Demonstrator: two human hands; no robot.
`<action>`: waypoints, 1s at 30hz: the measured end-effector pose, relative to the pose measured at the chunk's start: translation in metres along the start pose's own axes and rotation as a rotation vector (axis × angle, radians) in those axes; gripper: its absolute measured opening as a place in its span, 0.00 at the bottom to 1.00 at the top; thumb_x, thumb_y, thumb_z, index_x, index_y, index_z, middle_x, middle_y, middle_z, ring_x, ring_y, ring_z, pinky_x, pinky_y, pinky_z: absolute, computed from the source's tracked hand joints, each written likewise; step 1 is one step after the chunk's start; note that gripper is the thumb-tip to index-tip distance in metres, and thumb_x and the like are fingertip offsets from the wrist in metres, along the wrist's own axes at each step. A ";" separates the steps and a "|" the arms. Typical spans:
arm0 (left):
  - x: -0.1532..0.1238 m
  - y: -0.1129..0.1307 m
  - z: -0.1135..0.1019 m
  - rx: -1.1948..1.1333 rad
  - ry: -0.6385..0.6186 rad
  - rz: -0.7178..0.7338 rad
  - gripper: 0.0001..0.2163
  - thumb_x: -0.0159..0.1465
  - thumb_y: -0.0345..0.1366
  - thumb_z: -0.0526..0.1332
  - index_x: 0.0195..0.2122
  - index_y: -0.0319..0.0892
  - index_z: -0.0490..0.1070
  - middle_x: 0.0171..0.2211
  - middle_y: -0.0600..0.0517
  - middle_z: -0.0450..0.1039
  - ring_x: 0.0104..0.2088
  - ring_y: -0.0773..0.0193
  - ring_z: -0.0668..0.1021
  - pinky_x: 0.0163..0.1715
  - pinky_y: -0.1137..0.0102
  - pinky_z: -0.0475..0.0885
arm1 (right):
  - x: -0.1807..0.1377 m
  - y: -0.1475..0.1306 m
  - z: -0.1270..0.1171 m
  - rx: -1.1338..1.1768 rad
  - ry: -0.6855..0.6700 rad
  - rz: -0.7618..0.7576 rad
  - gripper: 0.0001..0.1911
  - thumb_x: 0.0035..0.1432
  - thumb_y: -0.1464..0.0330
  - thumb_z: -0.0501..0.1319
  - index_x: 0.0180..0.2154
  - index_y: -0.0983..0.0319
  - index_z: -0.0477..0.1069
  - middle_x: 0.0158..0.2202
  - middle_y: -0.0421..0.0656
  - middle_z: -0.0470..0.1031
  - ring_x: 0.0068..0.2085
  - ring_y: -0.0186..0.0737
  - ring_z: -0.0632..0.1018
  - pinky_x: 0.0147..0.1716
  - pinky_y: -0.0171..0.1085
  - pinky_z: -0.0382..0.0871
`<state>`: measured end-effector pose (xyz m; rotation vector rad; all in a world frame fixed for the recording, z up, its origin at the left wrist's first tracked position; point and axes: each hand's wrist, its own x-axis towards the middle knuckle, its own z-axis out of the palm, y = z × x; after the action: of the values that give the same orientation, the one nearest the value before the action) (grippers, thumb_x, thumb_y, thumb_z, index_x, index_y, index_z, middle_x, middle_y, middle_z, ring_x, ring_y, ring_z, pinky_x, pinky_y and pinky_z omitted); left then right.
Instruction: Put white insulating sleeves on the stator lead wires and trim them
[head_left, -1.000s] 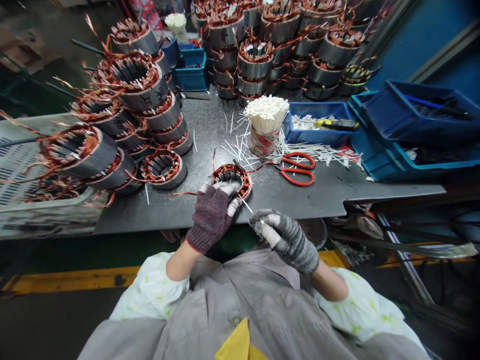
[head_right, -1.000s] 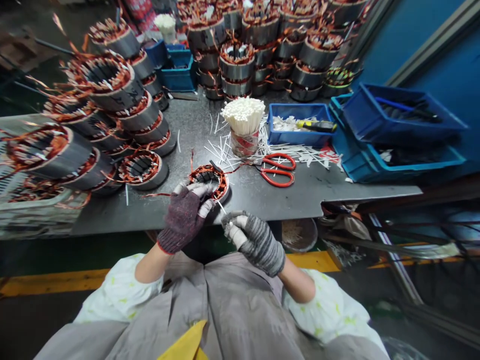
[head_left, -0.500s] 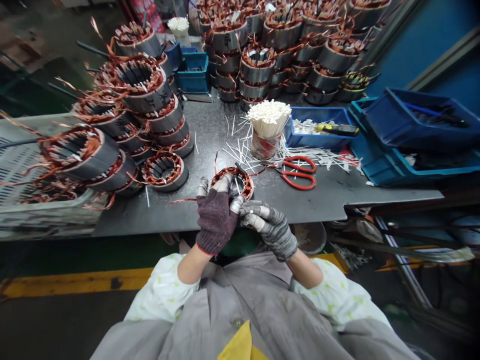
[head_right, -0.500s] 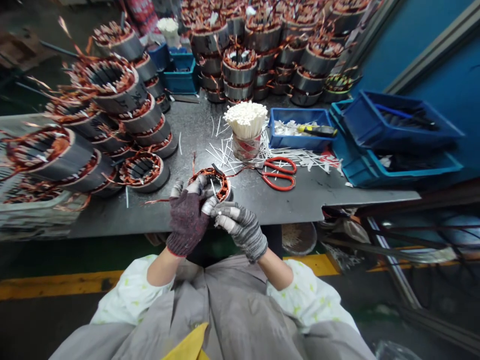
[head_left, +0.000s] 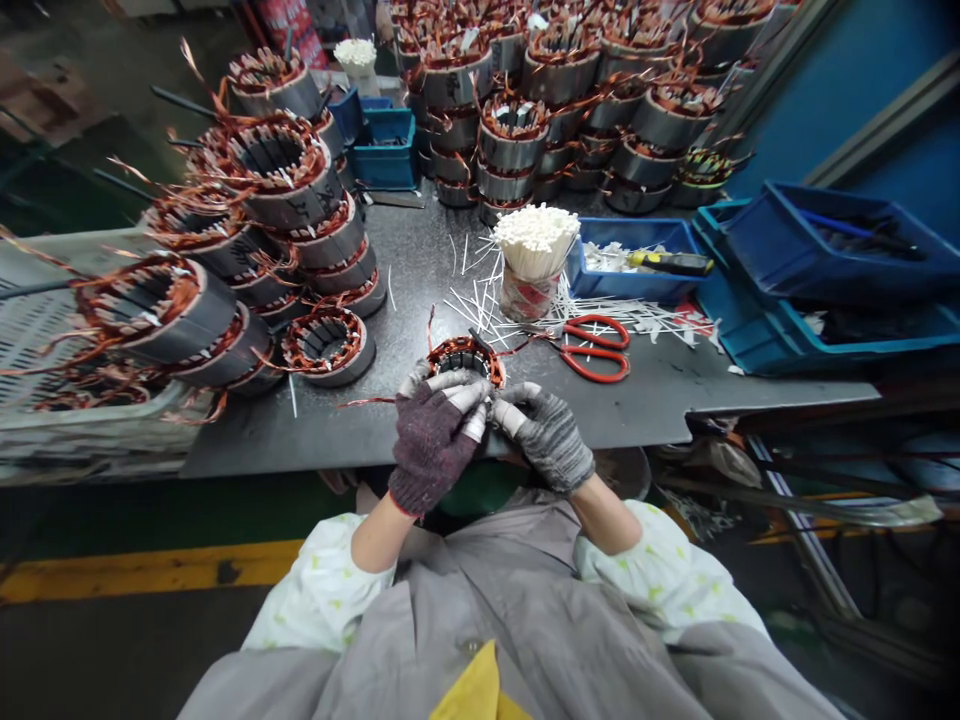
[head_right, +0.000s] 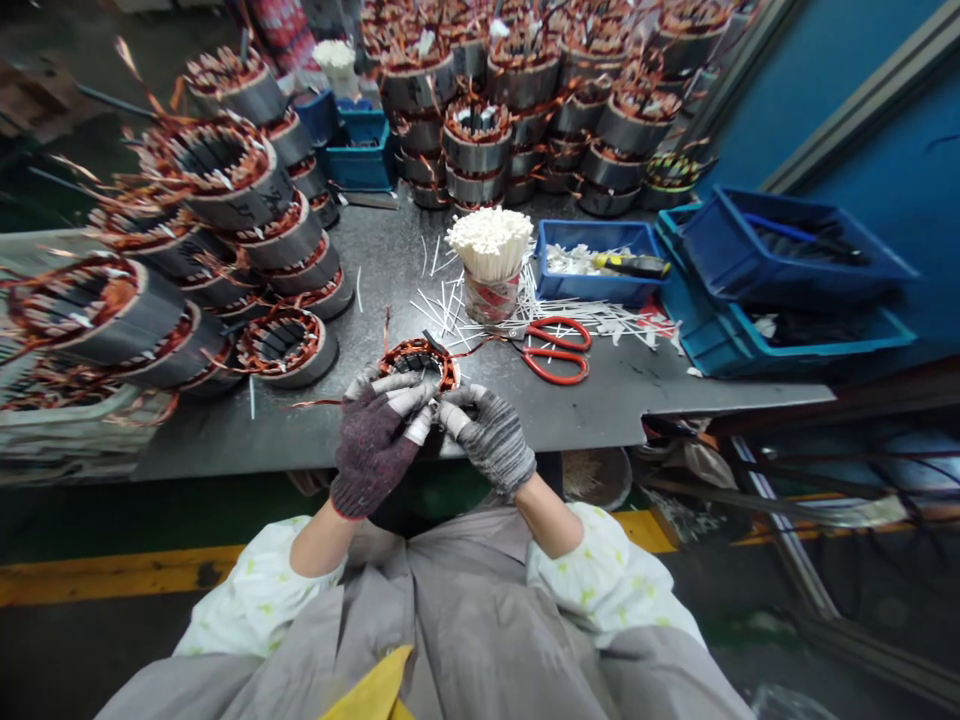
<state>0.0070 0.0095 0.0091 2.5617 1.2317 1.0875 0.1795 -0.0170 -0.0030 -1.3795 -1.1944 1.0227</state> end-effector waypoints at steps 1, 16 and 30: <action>0.000 0.000 0.000 -0.017 0.009 -0.007 0.10 0.69 0.35 0.59 0.48 0.46 0.76 0.45 0.52 0.82 0.53 0.59 0.79 0.65 0.53 0.60 | 0.000 0.000 -0.001 -0.002 -0.007 0.005 0.08 0.53 0.61 0.66 0.29 0.58 0.75 0.27 0.40 0.79 0.28 0.39 0.78 0.31 0.38 0.75; -0.005 0.002 -0.001 0.017 0.006 0.057 0.12 0.68 0.33 0.59 0.51 0.48 0.76 0.46 0.52 0.82 0.54 0.58 0.79 0.64 0.52 0.60 | 0.000 0.009 -0.003 -0.003 0.001 0.016 0.11 0.51 0.58 0.66 0.27 0.58 0.74 0.24 0.40 0.78 0.26 0.39 0.76 0.30 0.38 0.73; -0.005 0.004 -0.001 0.076 -0.011 0.097 0.12 0.67 0.32 0.60 0.51 0.46 0.74 0.48 0.52 0.81 0.54 0.55 0.78 0.62 0.51 0.61 | 0.002 0.007 -0.004 -0.288 -0.054 -0.141 0.12 0.59 0.62 0.61 0.37 0.59 0.81 0.34 0.44 0.82 0.34 0.41 0.79 0.37 0.38 0.72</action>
<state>0.0074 0.0030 0.0088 2.7058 1.1800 1.0617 0.1851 -0.0161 -0.0090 -1.4700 -1.5021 0.8153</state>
